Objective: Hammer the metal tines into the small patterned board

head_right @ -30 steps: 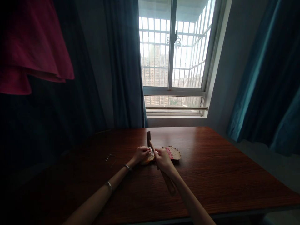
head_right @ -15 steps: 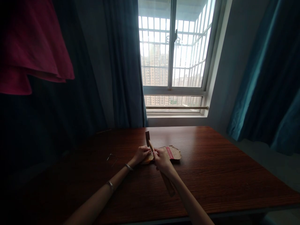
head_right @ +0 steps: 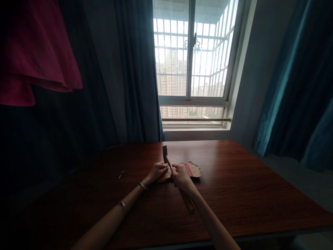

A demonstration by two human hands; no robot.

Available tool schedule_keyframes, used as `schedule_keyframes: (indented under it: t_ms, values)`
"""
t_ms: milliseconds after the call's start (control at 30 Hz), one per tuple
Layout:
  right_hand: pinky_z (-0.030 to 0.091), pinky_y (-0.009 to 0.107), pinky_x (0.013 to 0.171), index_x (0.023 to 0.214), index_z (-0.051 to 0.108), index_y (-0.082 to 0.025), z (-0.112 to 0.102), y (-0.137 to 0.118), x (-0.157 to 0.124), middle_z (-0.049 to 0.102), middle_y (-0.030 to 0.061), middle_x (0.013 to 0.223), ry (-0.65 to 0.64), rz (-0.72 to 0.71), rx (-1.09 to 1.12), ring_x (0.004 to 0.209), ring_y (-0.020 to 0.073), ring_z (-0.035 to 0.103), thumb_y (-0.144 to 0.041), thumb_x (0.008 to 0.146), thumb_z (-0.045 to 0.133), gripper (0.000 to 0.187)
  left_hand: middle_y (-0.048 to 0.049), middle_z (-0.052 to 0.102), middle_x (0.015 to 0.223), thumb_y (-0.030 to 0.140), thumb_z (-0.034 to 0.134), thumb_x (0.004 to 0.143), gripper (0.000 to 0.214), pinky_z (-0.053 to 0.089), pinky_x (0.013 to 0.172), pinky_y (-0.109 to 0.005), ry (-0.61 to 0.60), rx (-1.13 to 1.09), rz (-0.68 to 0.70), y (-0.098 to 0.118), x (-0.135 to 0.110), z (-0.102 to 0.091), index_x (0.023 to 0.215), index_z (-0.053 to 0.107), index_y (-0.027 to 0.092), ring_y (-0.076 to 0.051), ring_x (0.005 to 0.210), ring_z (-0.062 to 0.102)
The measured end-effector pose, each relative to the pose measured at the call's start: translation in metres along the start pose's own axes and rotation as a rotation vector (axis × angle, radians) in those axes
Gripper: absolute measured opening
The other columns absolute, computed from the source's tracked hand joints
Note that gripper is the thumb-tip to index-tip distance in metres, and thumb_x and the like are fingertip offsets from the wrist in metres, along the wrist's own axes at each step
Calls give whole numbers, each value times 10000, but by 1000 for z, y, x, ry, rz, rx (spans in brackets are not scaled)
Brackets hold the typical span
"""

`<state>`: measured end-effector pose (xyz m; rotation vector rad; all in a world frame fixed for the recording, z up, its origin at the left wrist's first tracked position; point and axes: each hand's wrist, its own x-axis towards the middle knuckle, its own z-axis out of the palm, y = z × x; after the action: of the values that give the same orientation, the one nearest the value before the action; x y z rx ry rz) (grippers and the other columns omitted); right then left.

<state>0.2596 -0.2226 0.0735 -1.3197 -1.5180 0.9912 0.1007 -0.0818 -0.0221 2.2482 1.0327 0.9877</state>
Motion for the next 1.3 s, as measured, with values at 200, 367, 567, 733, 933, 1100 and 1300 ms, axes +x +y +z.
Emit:
schedule_keyframes:
  t_ms: [200, 367, 567, 733, 933, 1100, 1300]
  values:
    - [351, 162, 294, 950, 619, -142, 1, 3, -1, 506, -11, 605, 8, 4, -21, 382, 78, 450, -401, 809, 424, 353, -32, 619, 726, 268, 547, 780, 222, 400, 611, -229, -5, 13, -9, 0, 0, 0, 694, 720, 157, -129, 640, 551]
    - [353, 142, 310, 929, 607, -148, 0, 3, -1, 516, -12, 611, 34, -4, -22, 372, 57, 439, -414, 813, 430, 340, -32, 609, 706, 277, 540, 786, 245, 390, 597, -240, -7, 23, 14, -1, -1, 0, 677, 725, 159, -130, 621, 535]
    - [348, 146, 289, 868, 591, -153, 1, 7, -2, 491, -25, 589, 8, -6, -14, 371, 64, 431, -414, 801, 415, 323, -37, 625, 726, 269, 543, 779, 230, 397, 610, -239, -5, 27, -14, 0, 0, -1, 720, 738, 162, -130, 627, 540]
    - [350, 151, 292, 922, 603, -153, 2, 5, -4, 492, -28, 584, 30, -15, -3, 378, 70, 442, -418, 802, 418, 345, -33, 614, 710, 273, 541, 783, 240, 393, 612, -237, -13, 34, -1, 0, 0, -1, 689, 728, 157, -129, 626, 536]
    - [358, 154, 298, 909, 615, -146, 1, 1, -3, 498, -26, 581, -8, 11, -18, 377, 69, 445, -407, 794, 444, 333, -35, 620, 710, 257, 544, 780, 230, 388, 606, -231, -2, 40, -9, -1, 0, 0, 687, 728, 155, -128, 624, 539]
    - [361, 151, 299, 924, 615, -155, 3, 4, -1, 511, -24, 589, 42, -17, -48, 380, 70, 453, -411, 816, 419, 340, -37, 623, 707, 267, 543, 779, 236, 389, 602, -233, -13, 31, -5, 3, -1, -2, 685, 731, 159, -130, 620, 540]
    - [362, 136, 309, 933, 624, -148, 1, 6, -1, 528, -18, 590, 32, -4, -93, 376, 60, 456, -383, 819, 424, 329, -39, 637, 710, 279, 554, 775, 230, 399, 614, -231, -13, 35, -31, 5, -1, -2, 677, 726, 162, -136, 634, 551]
